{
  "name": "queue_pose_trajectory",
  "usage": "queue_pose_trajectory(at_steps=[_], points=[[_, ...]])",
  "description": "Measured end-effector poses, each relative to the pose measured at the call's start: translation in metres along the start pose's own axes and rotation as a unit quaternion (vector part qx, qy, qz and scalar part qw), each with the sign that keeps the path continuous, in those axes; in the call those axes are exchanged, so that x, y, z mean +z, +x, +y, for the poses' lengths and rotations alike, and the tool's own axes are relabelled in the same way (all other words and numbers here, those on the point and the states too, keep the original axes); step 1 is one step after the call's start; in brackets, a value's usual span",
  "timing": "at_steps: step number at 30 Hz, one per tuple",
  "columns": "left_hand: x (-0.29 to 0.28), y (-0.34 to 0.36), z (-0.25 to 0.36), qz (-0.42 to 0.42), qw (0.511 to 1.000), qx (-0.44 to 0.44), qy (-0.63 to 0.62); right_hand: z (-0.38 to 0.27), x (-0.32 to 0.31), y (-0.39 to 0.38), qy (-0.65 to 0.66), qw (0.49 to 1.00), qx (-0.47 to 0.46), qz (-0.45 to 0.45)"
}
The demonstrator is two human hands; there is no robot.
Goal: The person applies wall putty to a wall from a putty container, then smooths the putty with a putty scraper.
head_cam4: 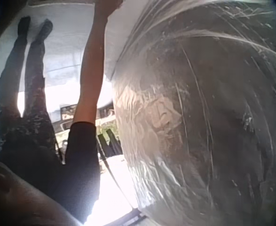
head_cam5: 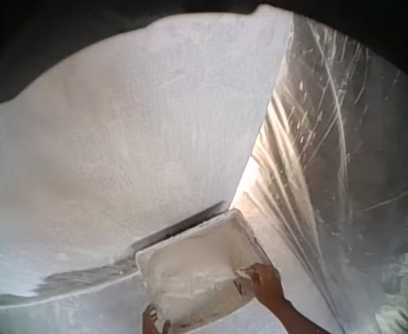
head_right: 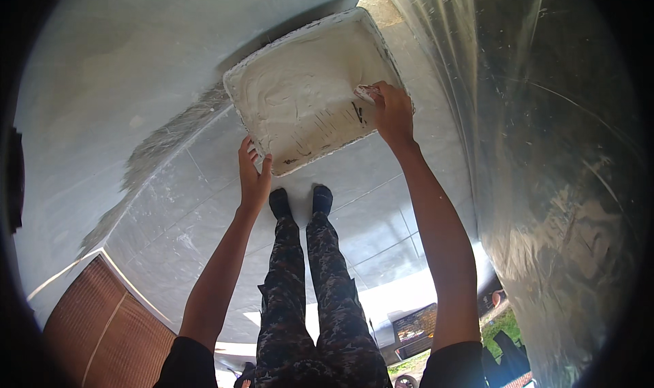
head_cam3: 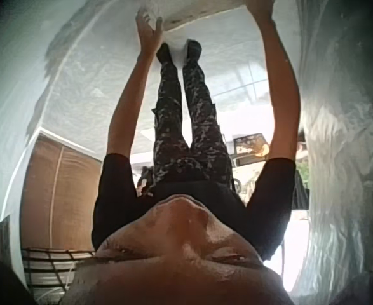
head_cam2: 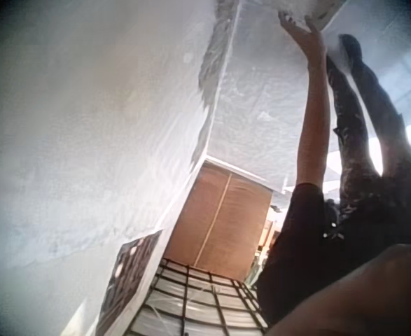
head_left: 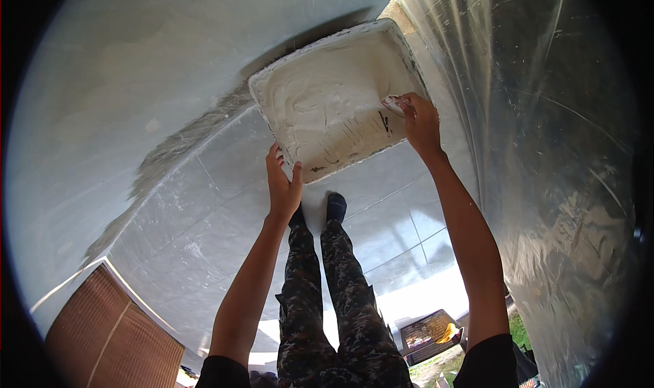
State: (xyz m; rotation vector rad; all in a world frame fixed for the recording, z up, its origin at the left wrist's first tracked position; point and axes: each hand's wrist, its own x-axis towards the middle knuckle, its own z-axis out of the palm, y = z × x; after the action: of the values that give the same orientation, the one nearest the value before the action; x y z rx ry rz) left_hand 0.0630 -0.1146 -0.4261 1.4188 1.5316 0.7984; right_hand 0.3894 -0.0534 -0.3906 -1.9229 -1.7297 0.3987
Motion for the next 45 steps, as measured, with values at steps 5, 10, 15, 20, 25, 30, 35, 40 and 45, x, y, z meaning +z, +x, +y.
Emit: queue_pose_trajectory(at_steps=[5, 10, 15, 20, 25, 30, 35, 40, 45], points=[[0.000, 0.000, 0.002, 0.004, 1.000, -0.010, -0.013, -0.002, -0.001, -0.004, -0.028, 0.999, -0.033, -0.006], [0.000, -0.001, 0.001, 0.005, 1.000, -0.014, -0.025, 0.001, -0.003, -0.003, -0.033, 0.995, -0.091, -0.035], [-0.003, -0.002, 0.006, -0.014, 1.000, -0.025, -0.010, 0.008, -0.014, -0.001, -0.035, 0.988, -0.114, -0.095], [-0.005, -0.004, 0.003, -0.013, 1.000, -0.010, 0.008, 0.010, -0.026, 0.004, -0.014, 0.969, -0.121, -0.215], [-0.005, -0.005, 0.001, -0.015, 1.000, -0.013, 0.012, -0.001, -0.030, 0.024, -0.051, 0.950, -0.107, -0.288], [-0.007, -0.006, 0.004, -0.021, 0.999, -0.021, 0.017, -0.023, -0.034, 0.048, -0.072, 0.914, -0.132, -0.378], [-0.007, -0.005, 0.001, -0.021, 1.000, -0.003, 0.008, -0.030, -0.027, 0.063, -0.124, 0.867, -0.085, -0.476], [-0.011, -0.006, 0.003, -0.042, 0.999, -0.026, -0.002, -0.040, -0.021, 0.075, -0.159, 0.842, -0.055, -0.513], [-0.018, -0.007, 0.001, -0.059, 0.998, -0.014, 0.033, -0.043, -0.032, 0.104, -0.197, 0.815, -0.028, -0.545]])
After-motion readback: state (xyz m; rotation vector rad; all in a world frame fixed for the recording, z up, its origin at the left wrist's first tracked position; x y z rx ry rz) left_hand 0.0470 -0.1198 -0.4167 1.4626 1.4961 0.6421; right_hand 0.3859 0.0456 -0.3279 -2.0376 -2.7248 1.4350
